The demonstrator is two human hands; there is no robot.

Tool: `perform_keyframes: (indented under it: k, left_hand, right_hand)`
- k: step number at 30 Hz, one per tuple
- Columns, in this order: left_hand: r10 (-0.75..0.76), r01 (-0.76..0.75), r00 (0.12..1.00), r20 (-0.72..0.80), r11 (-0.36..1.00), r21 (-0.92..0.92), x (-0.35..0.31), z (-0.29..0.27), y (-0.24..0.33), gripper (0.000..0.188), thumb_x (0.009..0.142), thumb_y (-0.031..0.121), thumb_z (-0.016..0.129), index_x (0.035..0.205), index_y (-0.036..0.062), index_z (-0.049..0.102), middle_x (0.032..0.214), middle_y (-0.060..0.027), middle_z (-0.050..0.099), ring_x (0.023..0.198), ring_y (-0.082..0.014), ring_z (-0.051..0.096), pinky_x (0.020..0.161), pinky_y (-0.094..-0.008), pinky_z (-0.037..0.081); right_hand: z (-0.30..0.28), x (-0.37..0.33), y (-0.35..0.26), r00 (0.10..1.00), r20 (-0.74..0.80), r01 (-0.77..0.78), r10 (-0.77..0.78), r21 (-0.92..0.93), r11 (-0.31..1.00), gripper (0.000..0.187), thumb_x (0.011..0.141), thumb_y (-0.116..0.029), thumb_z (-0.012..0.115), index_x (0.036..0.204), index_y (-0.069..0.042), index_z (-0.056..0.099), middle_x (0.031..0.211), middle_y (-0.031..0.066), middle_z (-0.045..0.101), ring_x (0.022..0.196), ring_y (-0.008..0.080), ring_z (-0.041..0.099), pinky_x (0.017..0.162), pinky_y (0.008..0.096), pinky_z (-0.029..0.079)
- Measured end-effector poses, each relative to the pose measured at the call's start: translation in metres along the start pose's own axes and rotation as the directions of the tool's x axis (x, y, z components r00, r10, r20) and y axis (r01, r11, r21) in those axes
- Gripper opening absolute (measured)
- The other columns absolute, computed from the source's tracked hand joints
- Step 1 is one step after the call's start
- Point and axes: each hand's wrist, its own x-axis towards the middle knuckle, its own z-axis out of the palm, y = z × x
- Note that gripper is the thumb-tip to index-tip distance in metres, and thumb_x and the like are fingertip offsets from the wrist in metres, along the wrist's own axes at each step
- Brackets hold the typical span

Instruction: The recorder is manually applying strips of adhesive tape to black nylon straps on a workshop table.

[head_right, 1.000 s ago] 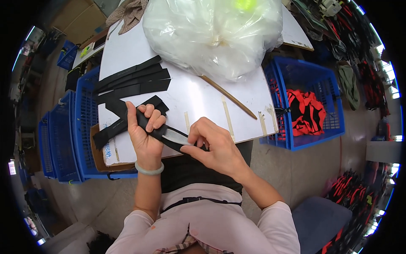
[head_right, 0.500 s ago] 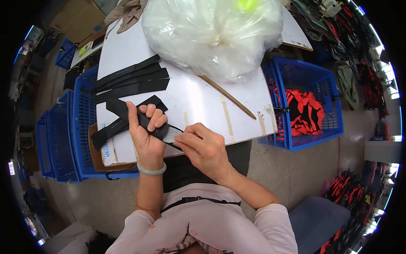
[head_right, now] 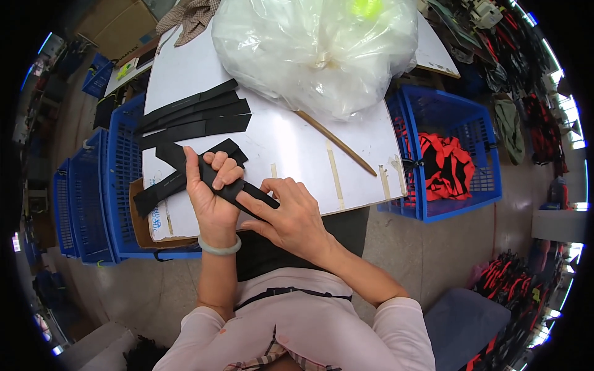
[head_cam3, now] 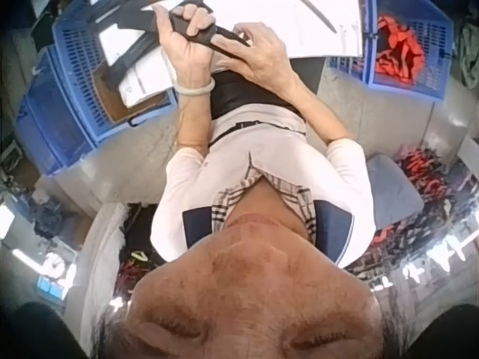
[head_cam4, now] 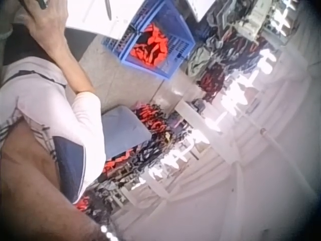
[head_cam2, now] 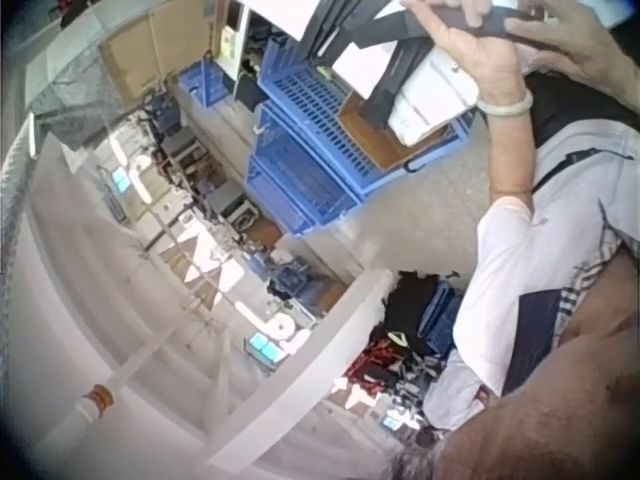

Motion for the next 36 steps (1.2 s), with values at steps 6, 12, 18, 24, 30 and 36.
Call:
perform_keyframes:
  k: [6,12,18,24,30,36]
  left_hand:
    - [-0.016,0.015,0.999,0.045,1.000,0.006,0.000,-0.002,-0.002,0.039,0.095,0.042,0.059,0.075,0.0098,0.051,0.066,0.0002,0.040,0.050,-0.0103,0.035,0.049,-0.0254,0.034]
    - [0.020,-0.032,0.996,0.088,0.990,0.138,-0.002,0.004,-0.007,0.040,0.097,0.043,0.056,0.074,0.0110,0.048,0.061,0.0002,0.039,0.046,-0.0110,0.035,0.048,-0.0261,0.036]
    - [-0.027,-0.171,0.941,0.338,0.824,0.541,-0.012,0.013,-0.023,0.040,0.098,0.041,0.054,0.073,0.0127,0.040,0.056,0.0005,0.040,0.042,-0.0120,0.043,0.049,-0.0306,0.049]
    - [0.179,-0.311,0.939,0.295,0.811,0.496,-0.021,0.038,-0.034,0.029,0.097,0.030,0.059,0.082,0.0103,0.042,0.055,-0.0042,0.043,0.039,-0.0152,0.045,0.050,-0.0346,0.053]
    - [0.059,-0.289,0.911,0.409,0.798,0.529,-0.029,0.027,-0.023,0.023,0.090,0.004,0.066,0.077,0.0059,0.047,0.055,-0.0016,0.048,0.042,-0.0087,0.045,0.046,-0.0244,0.044]
    - [0.108,-0.384,0.895,0.432,0.680,0.624,-0.047,0.028,-0.039,0.035,0.075,0.000,0.080,0.084,0.0079,0.048,0.064,0.0008,0.052,0.052,-0.0034,0.046,0.050,-0.0189,0.038]
  right_hand:
    - [0.000,-0.001,0.002,0.999,0.046,0.014,-0.012,-0.044,0.999,0.044,0.074,-0.039,0.076,0.112,-0.017,0.068,0.083,0.0059,0.052,0.074,0.0204,0.051,0.063,0.0328,0.040]
    - [-0.001,-0.002,-0.002,0.990,0.132,-0.042,0.048,-0.050,0.998,0.040,0.078,-0.032,0.076,0.113,-0.016,0.066,0.077,0.0047,0.048,0.068,0.0198,0.048,0.061,0.0325,0.038]
    - [0.007,-0.008,0.011,0.996,0.091,0.001,-0.007,0.064,0.998,0.032,0.073,-0.014,0.076,0.103,-0.010,0.066,0.081,0.0068,0.056,0.072,0.0233,0.056,0.062,0.0326,0.039]
    - [0.016,-0.007,0.016,0.998,-0.061,0.013,-0.007,0.111,0.994,0.025,0.065,-0.007,0.077,0.086,-0.007,0.064,0.077,0.0073,0.056,0.066,0.0261,0.057,0.057,0.0361,0.041]
    - [0.018,-0.016,0.020,0.999,0.042,-0.031,0.025,0.156,0.987,0.023,0.064,-0.005,0.076,0.084,-0.006,0.063,0.078,0.0087,0.059,0.064,0.0279,0.058,0.056,0.0356,0.045]
    - [0.023,-0.022,0.020,0.993,0.042,-0.115,0.107,0.400,0.909,0.030,0.067,0.003,0.068,0.096,-0.002,0.061,0.084,0.0105,0.063,0.072,0.0266,0.065,0.064,0.0336,0.051]
